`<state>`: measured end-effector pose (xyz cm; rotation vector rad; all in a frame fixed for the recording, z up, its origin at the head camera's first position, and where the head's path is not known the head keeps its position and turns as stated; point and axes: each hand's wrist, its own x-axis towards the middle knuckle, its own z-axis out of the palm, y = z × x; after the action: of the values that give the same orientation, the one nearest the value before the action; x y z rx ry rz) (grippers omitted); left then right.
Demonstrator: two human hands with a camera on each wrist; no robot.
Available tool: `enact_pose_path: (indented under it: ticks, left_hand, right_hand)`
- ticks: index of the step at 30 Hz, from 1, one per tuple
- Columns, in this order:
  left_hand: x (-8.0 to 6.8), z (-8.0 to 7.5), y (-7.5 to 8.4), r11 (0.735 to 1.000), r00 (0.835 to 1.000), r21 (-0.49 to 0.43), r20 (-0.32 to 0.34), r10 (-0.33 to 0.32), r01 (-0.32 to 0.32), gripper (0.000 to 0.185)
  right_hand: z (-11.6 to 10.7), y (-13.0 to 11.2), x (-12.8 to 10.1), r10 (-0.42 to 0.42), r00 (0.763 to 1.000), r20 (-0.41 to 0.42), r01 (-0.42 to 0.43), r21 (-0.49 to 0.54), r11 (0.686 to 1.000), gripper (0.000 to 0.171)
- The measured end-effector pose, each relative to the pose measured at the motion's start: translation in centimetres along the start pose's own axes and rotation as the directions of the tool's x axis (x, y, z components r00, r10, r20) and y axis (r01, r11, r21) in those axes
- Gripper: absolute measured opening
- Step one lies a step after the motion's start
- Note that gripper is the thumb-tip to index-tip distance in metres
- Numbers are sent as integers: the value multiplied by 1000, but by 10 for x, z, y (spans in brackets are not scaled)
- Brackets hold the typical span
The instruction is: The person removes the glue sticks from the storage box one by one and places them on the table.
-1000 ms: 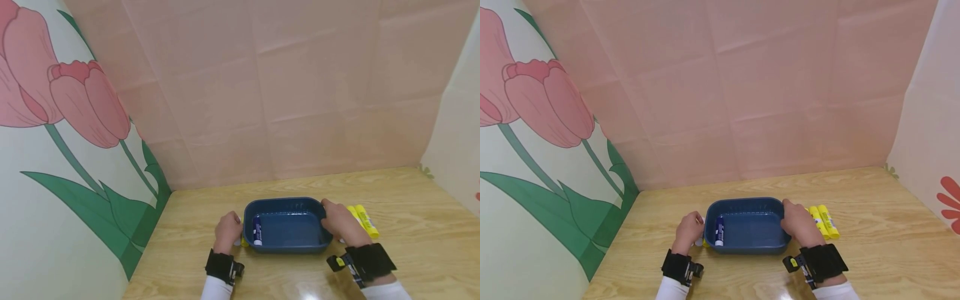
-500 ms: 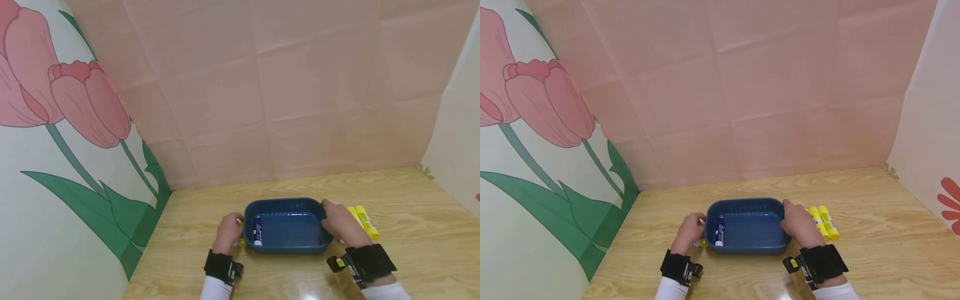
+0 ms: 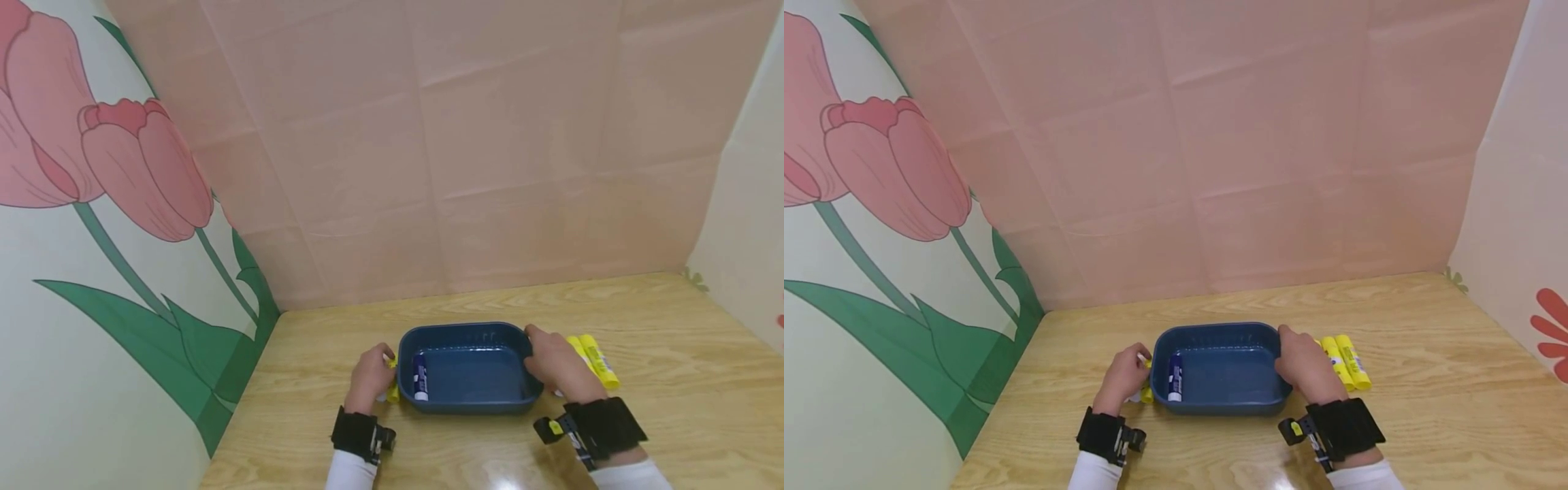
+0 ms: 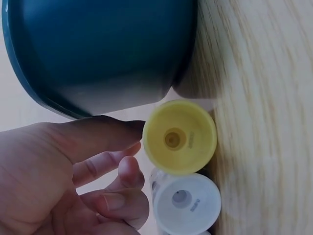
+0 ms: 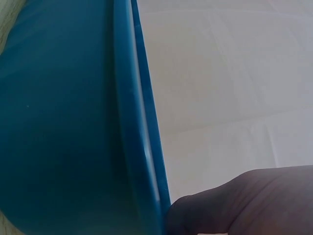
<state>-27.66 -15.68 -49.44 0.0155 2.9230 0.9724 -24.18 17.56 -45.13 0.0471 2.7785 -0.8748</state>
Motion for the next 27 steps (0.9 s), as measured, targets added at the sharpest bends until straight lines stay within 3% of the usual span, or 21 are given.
enact_pose_path:
  ticks: [9, 27]
  left_hand:
    - [1, -1, 0, 999, 999, 22, 31, 28, -29, 8]
    - [1, 2, -2, 999, 1000, 44, -6, 14, -14, 8]
  right_hand:
    - [0, 0, 0, -3, 1000, 0, 3, -2, 1000, 59]
    - [1, 1, 3, 12, 1000, 14, -12, 1, 1000, 62]
